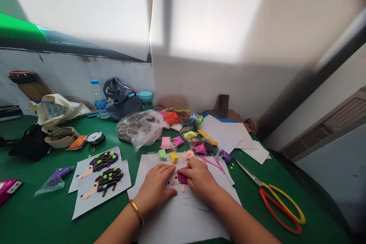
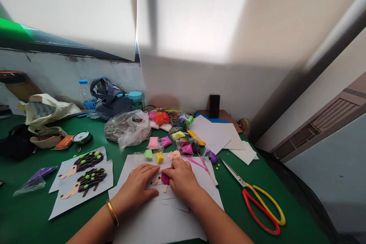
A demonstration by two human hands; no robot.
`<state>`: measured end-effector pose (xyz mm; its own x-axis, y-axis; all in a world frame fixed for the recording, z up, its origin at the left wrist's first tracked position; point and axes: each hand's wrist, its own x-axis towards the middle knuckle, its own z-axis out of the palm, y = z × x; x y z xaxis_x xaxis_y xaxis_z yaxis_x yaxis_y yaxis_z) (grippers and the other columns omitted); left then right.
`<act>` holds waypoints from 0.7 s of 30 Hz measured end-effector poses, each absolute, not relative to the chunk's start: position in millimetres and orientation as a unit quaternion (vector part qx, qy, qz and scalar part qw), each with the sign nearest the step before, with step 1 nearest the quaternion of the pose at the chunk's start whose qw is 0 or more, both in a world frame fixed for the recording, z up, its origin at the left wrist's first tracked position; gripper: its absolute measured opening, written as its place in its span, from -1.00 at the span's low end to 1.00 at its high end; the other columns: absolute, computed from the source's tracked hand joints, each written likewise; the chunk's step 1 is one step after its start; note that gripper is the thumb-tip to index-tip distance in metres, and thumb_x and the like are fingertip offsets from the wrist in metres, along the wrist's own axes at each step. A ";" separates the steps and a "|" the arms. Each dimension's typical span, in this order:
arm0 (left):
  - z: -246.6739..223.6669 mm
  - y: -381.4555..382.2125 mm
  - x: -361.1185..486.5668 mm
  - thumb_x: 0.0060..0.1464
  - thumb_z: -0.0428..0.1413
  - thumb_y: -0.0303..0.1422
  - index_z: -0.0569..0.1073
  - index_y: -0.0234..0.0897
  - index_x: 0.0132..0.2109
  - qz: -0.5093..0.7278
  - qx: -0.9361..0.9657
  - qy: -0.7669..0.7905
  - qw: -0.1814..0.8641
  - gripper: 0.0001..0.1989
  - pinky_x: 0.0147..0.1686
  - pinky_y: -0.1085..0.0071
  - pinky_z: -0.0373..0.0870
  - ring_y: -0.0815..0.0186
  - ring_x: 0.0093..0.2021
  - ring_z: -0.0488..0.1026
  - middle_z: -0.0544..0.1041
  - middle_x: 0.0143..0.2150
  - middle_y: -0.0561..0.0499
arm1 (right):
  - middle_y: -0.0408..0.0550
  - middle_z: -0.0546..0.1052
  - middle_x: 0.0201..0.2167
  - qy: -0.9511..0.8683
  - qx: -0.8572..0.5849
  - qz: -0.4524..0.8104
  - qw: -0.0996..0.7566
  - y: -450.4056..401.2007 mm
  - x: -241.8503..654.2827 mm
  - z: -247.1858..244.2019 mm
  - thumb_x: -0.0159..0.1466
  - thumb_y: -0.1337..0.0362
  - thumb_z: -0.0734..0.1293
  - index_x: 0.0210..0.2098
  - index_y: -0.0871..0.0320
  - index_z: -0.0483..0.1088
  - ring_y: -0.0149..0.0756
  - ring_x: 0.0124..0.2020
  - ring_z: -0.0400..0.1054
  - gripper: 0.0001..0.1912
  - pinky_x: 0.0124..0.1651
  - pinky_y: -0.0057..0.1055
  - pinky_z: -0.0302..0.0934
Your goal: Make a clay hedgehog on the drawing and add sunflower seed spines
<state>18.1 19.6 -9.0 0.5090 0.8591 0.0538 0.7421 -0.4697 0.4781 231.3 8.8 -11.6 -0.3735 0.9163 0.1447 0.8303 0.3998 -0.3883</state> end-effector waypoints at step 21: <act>-10.7 19.9 18.0 -0.13 0.32 -0.30 0.37 -0.09 0.20 0.142 0.843 0.477 0.204 -0.31 0.21 0.12 0.15 0.05 0.23 0.27 0.45 0.19 -0.01 | -0.11 0.35 -0.27 -0.829 -0.523 0.117 0.161 8.8 228.1 -15.7 0.24 0.43 0.31 -0.05 -0.13 0.51 -0.27 -0.16 0.20 -0.62 -0.13 -0.33 -0.05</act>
